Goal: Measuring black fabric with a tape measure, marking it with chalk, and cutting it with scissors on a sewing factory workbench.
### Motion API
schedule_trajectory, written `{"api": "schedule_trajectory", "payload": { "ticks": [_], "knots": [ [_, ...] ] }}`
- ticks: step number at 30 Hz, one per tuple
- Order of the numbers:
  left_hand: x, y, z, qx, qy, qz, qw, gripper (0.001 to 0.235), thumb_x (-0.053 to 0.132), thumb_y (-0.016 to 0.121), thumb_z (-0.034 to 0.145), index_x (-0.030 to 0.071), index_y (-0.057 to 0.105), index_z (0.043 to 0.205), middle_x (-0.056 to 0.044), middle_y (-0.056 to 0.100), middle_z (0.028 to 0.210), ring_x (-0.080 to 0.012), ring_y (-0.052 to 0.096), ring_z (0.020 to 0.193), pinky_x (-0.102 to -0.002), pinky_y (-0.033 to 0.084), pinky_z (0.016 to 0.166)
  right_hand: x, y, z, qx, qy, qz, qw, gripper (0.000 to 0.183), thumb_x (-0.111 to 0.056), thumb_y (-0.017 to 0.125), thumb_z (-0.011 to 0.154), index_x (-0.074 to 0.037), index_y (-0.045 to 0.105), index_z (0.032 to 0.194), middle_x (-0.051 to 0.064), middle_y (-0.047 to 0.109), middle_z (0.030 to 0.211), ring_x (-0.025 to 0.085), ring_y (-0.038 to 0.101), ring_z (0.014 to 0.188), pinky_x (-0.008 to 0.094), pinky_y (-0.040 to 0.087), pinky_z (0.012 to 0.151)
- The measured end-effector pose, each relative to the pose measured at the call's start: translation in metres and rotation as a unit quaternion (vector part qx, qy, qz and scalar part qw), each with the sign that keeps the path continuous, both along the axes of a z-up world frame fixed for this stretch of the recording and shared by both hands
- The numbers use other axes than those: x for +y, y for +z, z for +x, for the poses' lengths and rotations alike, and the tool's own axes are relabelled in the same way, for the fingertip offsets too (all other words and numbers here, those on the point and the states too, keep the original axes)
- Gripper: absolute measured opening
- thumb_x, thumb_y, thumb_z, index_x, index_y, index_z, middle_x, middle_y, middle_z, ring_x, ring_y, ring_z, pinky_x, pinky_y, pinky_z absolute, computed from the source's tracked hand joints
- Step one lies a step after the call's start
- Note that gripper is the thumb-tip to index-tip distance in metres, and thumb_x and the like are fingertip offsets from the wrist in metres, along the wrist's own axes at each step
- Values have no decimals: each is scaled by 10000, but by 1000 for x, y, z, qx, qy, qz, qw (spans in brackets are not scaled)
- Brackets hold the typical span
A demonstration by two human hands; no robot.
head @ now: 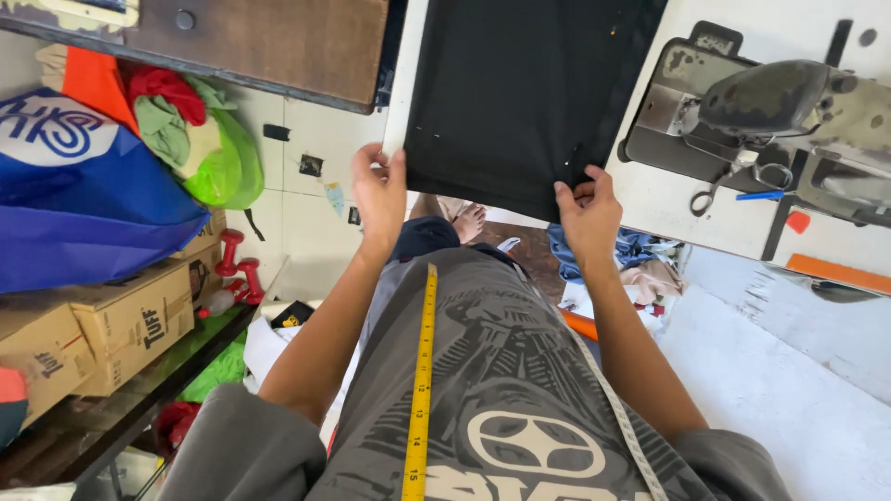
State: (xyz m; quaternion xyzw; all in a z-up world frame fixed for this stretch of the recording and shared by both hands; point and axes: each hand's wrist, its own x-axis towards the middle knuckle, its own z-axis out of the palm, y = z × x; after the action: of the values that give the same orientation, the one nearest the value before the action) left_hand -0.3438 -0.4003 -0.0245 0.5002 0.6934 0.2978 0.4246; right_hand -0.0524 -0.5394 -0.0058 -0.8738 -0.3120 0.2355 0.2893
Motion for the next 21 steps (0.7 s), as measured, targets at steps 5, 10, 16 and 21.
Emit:
{"api": "schedule_trajectory", "payload": {
  "ticks": [5,10,16,21],
  "knots": [
    [-31,-7,-7,-160,132,-114,972,442,328,839,904,82,539,1115,-57,565,1012,-154,629,716,-305,531,620,-41,3,-23,-47,-60,49,996,134,-300,788,951,-172,750,952,45,686,736,228,670,706,328,489,613],
    [-39,-34,3,-295,174,-232,911,389,223,846,881,13,623,1120,-84,670,960,-223,759,857,-391,603,820,-45,-16,-45,370,-283,43,883,301,-335,813,893,-131,623,1005,50,664,863,222,681,676,292,512,502],
    [-38,-55,-11,-288,154,-201,923,145,130,833,851,116,688,849,-47,736,766,-161,752,698,-303,621,682,-55,-38,-29,453,-357,125,807,287,-254,809,922,-138,551,869,69,715,838,211,736,735,267,576,607],
    [-37,-72,-21,-296,177,-144,928,193,24,838,808,65,657,753,-85,691,773,-180,728,702,-318,644,729,-70,-65,-32,361,-323,125,866,284,-170,798,905,-140,579,727,78,720,717,148,707,616,206,527,545]
  ]
}}
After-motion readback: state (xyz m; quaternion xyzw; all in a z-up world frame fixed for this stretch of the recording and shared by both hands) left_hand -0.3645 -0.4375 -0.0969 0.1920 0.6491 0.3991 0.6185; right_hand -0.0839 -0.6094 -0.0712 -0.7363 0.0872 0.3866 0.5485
